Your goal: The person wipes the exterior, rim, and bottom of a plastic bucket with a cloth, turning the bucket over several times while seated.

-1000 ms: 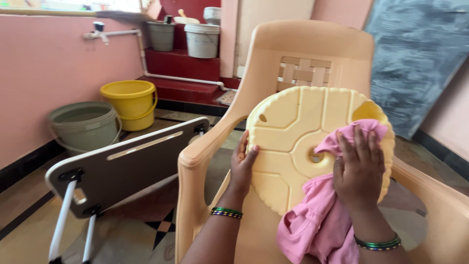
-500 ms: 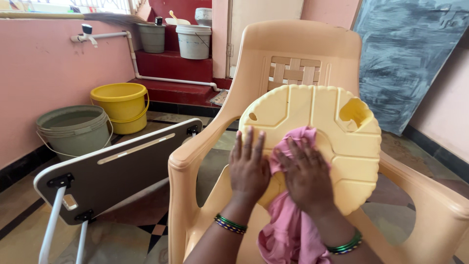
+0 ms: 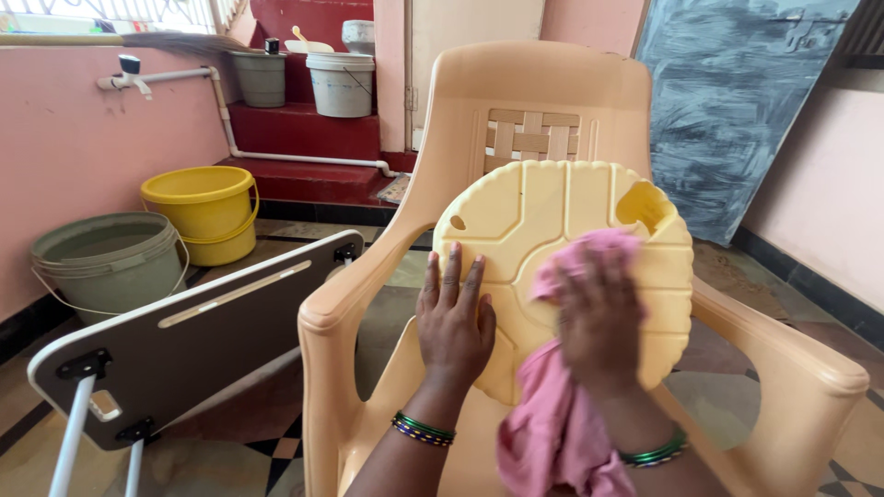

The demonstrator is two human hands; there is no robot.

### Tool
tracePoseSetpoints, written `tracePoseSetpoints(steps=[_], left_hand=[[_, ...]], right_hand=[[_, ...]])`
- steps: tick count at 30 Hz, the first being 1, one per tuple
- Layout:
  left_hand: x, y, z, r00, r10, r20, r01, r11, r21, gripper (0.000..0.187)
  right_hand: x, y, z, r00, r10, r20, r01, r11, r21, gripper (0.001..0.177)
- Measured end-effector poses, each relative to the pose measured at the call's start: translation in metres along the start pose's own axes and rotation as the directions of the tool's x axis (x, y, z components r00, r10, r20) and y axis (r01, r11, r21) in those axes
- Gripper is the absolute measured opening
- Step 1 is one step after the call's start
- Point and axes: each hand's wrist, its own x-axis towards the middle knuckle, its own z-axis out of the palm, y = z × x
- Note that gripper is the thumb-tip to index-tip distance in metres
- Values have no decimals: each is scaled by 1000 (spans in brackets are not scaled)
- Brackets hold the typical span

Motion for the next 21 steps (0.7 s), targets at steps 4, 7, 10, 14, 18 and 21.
tracePoseSetpoints(steps=[4, 7, 10, 14, 18, 21], left_hand=[[1, 0, 0, 1000, -4, 4, 4, 1000, -9, 49], [-1, 0, 0, 999, -11, 35, 11, 1000, 2, 51], [-1, -5, 3, 1000, -2, 14, 2, 999, -39, 52], [-4, -23, 18, 975, -201, -91, 162, 932, -325, 76], [-6, -31, 42, 864, -470, 180, 370, 351, -860, 87], [-10, -32, 47, 850, -470, 238, 374, 219, -901, 85]], right_hand=[[-8, -42, 4, 991, -114, 76, 106, 989, 99, 42], [-5, -33, 3, 986, -143, 88, 132, 985, 113, 42], [2, 1, -4, 999, -37, 33, 36, 999, 34, 40], [2, 46, -20, 992, 113, -54, -114, 993, -31, 42], [2, 43, -14, 987, 148, -63, -155, 979, -131, 49], [0, 19, -5, 998, 63, -25, -62, 998, 16, 43]])
